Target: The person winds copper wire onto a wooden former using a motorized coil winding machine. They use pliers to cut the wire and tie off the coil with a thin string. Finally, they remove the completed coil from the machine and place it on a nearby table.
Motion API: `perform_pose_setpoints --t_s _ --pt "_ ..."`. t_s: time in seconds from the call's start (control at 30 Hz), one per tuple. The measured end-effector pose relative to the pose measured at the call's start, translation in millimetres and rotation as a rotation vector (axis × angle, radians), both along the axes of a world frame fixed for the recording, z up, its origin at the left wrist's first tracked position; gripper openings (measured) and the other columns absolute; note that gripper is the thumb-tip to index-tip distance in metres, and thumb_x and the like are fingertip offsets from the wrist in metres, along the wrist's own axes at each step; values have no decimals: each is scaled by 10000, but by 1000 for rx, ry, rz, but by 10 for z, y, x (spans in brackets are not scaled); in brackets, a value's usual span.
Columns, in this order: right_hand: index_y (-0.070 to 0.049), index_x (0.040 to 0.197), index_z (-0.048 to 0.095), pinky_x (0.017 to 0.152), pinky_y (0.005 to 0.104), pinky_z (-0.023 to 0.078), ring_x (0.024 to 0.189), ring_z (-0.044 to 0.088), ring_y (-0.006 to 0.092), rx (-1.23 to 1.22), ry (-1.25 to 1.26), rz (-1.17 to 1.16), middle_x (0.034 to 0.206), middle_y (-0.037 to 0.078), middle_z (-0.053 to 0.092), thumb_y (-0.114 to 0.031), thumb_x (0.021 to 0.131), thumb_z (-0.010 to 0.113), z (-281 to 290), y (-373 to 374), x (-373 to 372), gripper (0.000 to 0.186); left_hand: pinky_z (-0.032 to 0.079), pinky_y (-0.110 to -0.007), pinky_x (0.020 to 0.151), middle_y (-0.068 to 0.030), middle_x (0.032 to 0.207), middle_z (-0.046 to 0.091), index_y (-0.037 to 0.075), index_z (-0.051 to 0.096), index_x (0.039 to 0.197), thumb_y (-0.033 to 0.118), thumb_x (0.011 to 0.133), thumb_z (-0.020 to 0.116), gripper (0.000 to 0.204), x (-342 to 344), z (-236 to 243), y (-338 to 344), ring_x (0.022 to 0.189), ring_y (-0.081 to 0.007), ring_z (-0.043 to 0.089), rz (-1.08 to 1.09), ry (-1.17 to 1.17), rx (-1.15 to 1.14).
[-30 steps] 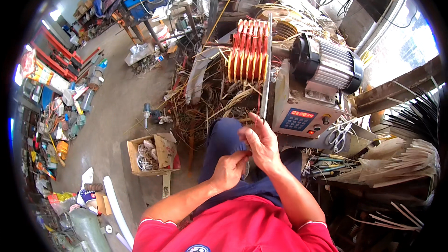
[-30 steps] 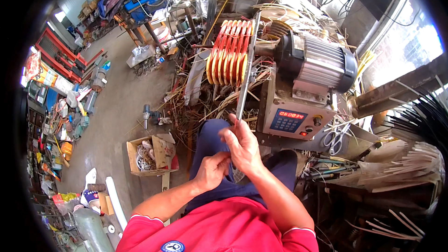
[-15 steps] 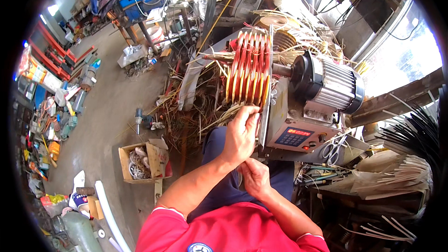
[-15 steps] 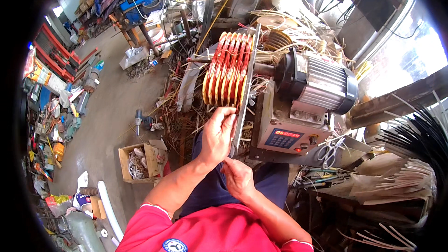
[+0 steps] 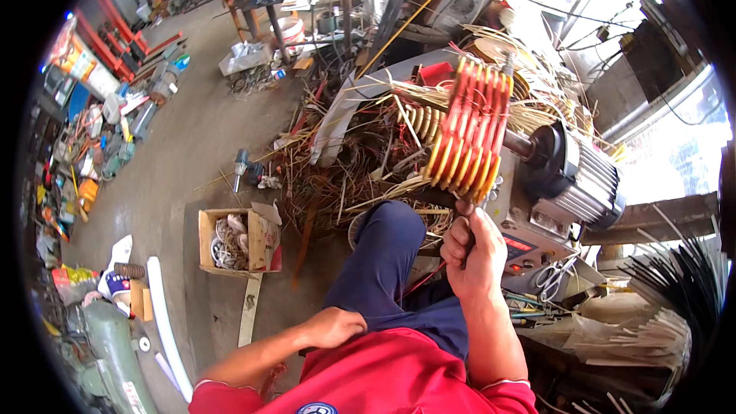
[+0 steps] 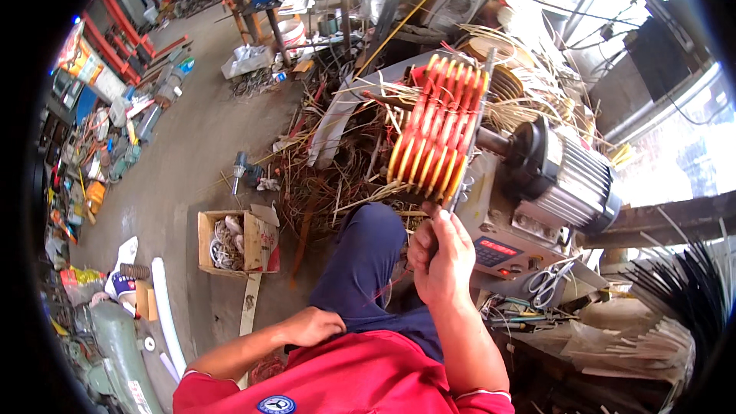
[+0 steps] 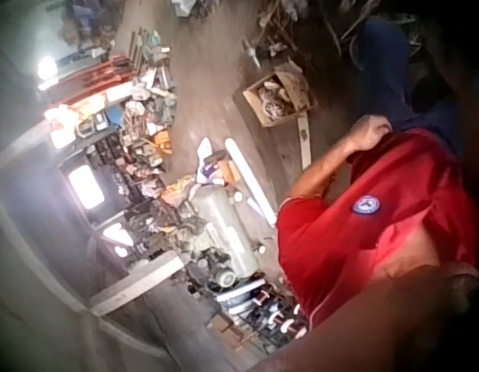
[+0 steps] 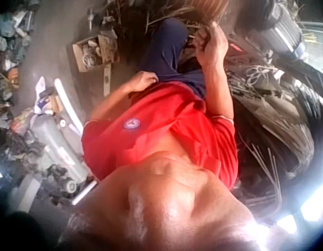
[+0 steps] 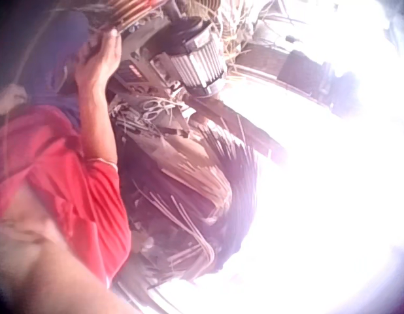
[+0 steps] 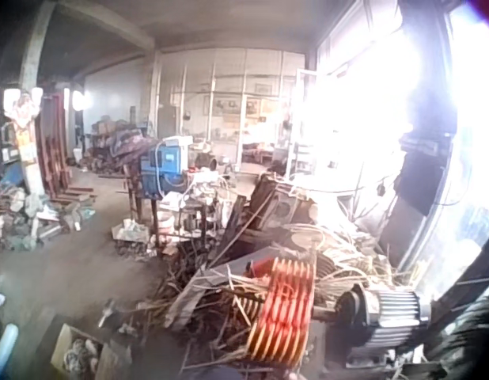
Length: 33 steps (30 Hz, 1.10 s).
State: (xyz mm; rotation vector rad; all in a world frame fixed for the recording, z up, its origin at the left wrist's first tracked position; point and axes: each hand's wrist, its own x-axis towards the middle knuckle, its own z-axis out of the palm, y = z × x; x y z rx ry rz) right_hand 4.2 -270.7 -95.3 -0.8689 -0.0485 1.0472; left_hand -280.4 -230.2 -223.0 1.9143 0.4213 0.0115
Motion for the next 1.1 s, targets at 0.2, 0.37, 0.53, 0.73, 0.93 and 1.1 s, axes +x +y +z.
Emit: perform_pose_setpoints --t_s 0.2,0.37,0.53,0.73,0.93,1.1 --pt "-47 1120 621 472 234 304 506 357 92 18 -41 1 656 -16 407 -246 1039 551 -25 45 -19 226 522 -303 689 -85 900 654 -17 668 1084 46 989 573 149 629 773 911 785 -132 626 505 -263 156" --pt "-45 1116 610 473 235 299 504 356 91 -10 -45 -18 658 -21 408 -248 1045 529 23 44 -16 230 515 -391 950 -200 1212 649 -24 642 1180 46 974 597 222 1681 1324 1670 1093 -328 647 756 -794 858" --pt "-37 1131 604 472 236 303 501 361 94 16 -39 -6 657 -10 411 -233 1044 522 -2 63 -31 230 524 -366 722 -104 860 706 -1 636 1181 200 1045 541 260 2329 733 2225 796 -246 671 714 -549 296" --pt "-28 1157 600 475 234 304 515 352 96 21 -24 -9 655 -2 405 -221 1049 509 49 49 -54 239 526 -331 740 -82 876 704 10 662 1028 184 1032 578 193 2292 932 2904 801 -173 648 527 -495 421" --pt "-33 1190 591 487 234 299 529 354 101 1 -30 -30 664 2 406 -238 1050 507 19 31 -26 262 470 -358 658 -101 799 657 29 666 900 126 946 611 121 1843 1660 2701 743 -224 640 118 -505 626" --pt "-34 1194 588 491 236 302 532 355 99 8 -28 -2 665 1 407 -245 1048 512 52 38 -35 267 529 -441 744 -179 878 710 8 697 916 132 914 622 145 1844 1110 2697 826 -359 694 110 -215 659"
